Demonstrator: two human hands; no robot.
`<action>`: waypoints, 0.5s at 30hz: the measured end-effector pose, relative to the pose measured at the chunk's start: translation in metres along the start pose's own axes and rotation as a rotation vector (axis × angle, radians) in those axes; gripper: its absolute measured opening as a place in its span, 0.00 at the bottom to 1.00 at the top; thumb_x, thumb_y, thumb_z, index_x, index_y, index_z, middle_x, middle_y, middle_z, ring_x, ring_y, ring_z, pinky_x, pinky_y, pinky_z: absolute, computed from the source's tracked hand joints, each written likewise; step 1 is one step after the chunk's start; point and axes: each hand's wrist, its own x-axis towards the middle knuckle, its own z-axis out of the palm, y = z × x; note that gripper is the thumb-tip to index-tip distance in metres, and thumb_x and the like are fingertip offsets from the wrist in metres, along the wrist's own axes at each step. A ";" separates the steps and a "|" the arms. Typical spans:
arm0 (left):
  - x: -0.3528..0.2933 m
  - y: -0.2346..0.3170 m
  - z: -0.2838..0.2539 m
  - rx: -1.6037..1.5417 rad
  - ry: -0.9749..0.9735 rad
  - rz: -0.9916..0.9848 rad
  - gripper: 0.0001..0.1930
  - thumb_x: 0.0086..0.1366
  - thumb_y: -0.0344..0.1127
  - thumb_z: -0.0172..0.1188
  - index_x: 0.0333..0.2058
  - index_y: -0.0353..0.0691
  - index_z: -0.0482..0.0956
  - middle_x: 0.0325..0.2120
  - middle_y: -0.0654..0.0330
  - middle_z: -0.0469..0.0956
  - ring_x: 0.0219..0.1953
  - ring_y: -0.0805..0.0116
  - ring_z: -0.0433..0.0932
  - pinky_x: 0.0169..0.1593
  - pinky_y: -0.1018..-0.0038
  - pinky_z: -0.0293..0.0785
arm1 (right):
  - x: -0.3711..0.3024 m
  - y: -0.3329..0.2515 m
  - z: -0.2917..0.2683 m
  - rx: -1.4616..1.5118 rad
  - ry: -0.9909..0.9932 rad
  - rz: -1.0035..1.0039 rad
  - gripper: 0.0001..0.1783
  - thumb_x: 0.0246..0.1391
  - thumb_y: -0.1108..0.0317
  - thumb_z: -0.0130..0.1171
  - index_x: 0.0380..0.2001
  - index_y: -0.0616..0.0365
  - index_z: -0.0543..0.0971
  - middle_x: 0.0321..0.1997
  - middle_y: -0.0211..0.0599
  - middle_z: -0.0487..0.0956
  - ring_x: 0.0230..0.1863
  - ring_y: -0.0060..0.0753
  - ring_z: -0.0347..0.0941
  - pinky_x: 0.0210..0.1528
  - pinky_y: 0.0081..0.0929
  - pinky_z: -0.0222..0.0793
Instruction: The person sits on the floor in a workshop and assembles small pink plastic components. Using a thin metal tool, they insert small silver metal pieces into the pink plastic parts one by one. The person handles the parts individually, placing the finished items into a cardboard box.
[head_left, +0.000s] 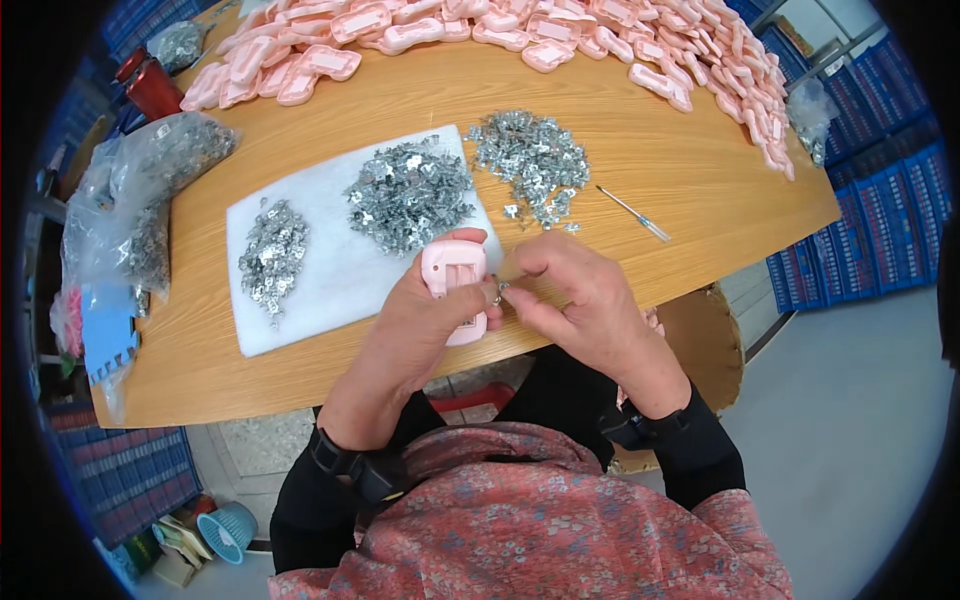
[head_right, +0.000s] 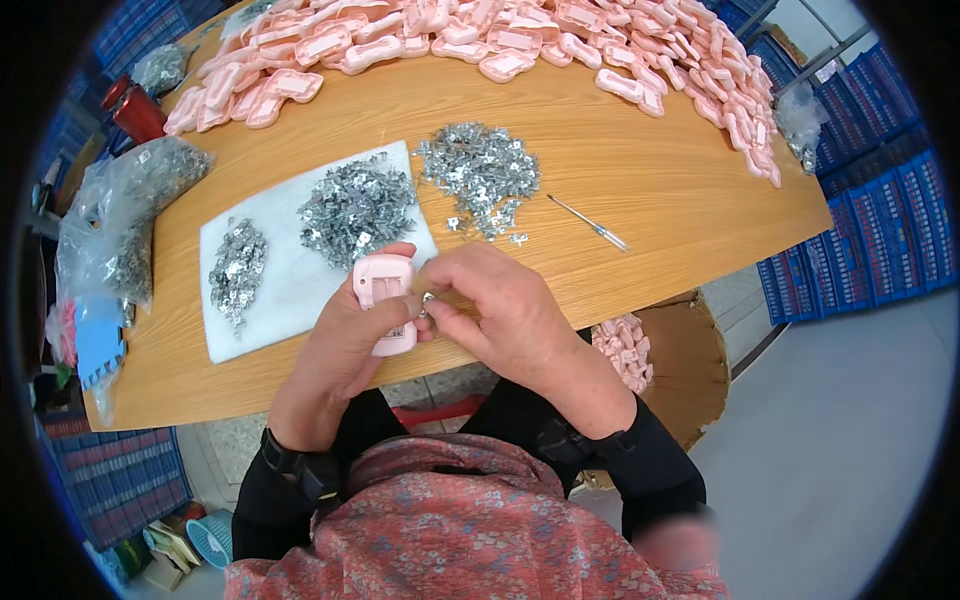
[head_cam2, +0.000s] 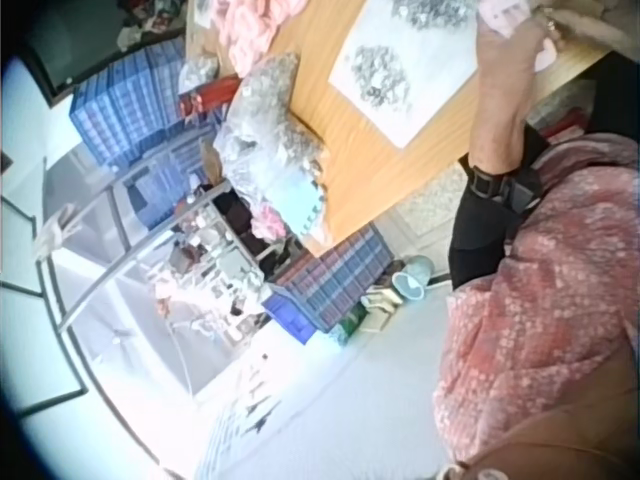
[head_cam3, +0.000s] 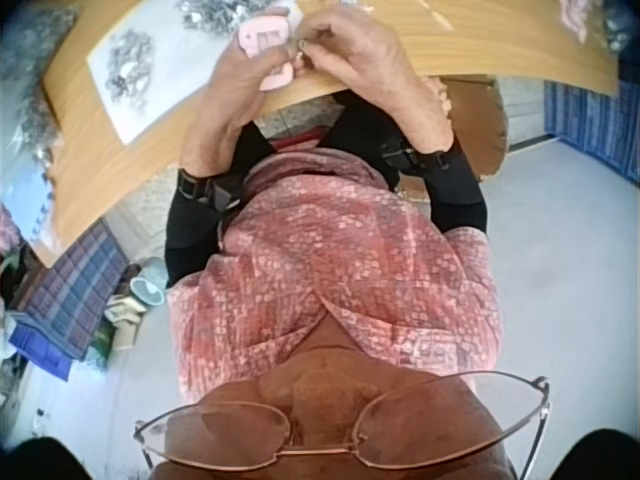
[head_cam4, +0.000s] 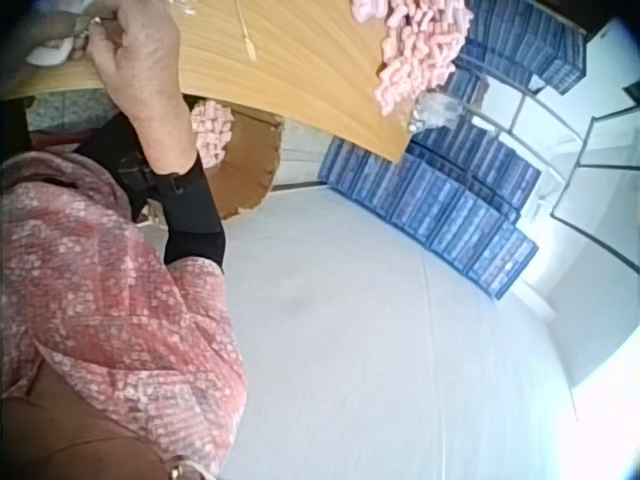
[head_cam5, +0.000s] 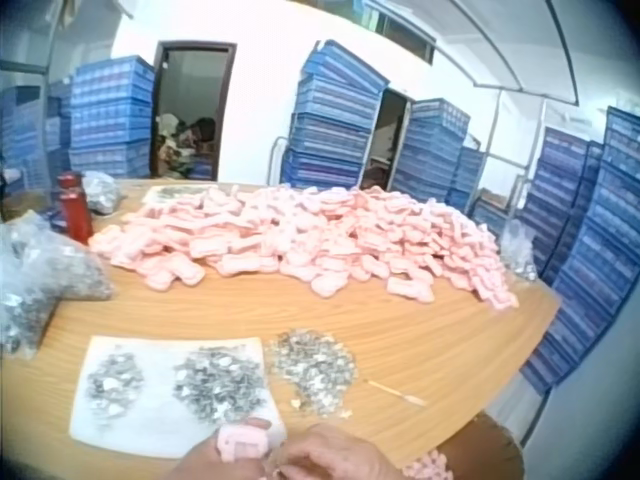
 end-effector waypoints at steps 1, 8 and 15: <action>0.000 0.000 -0.001 -0.016 0.003 0.011 0.28 0.60 0.24 0.62 0.58 0.38 0.65 0.34 0.60 0.75 0.32 0.70 0.78 0.38 0.74 0.77 | -0.001 0.001 0.003 0.013 0.053 0.019 0.12 0.49 0.75 0.64 0.37 0.58 0.75 0.31 0.36 0.77 0.38 0.38 0.77 0.37 0.29 0.73; -0.001 -0.006 -0.003 -0.044 0.051 0.081 0.27 0.62 0.26 0.62 0.59 0.41 0.65 0.36 0.62 0.76 0.37 0.72 0.78 0.41 0.72 0.79 | -0.015 0.001 0.028 0.447 0.096 0.340 0.14 0.54 0.77 0.63 0.43 0.61 0.73 0.35 0.33 0.78 0.36 0.19 0.76 0.39 0.19 0.72; -0.002 -0.010 0.001 0.054 0.038 0.127 0.26 0.62 0.26 0.62 0.58 0.41 0.66 0.35 0.62 0.76 0.36 0.72 0.78 0.40 0.72 0.79 | -0.013 0.006 0.029 0.855 0.091 0.548 0.16 0.53 0.78 0.60 0.46 0.60 0.71 0.34 0.27 0.76 0.34 0.15 0.73 0.40 0.16 0.70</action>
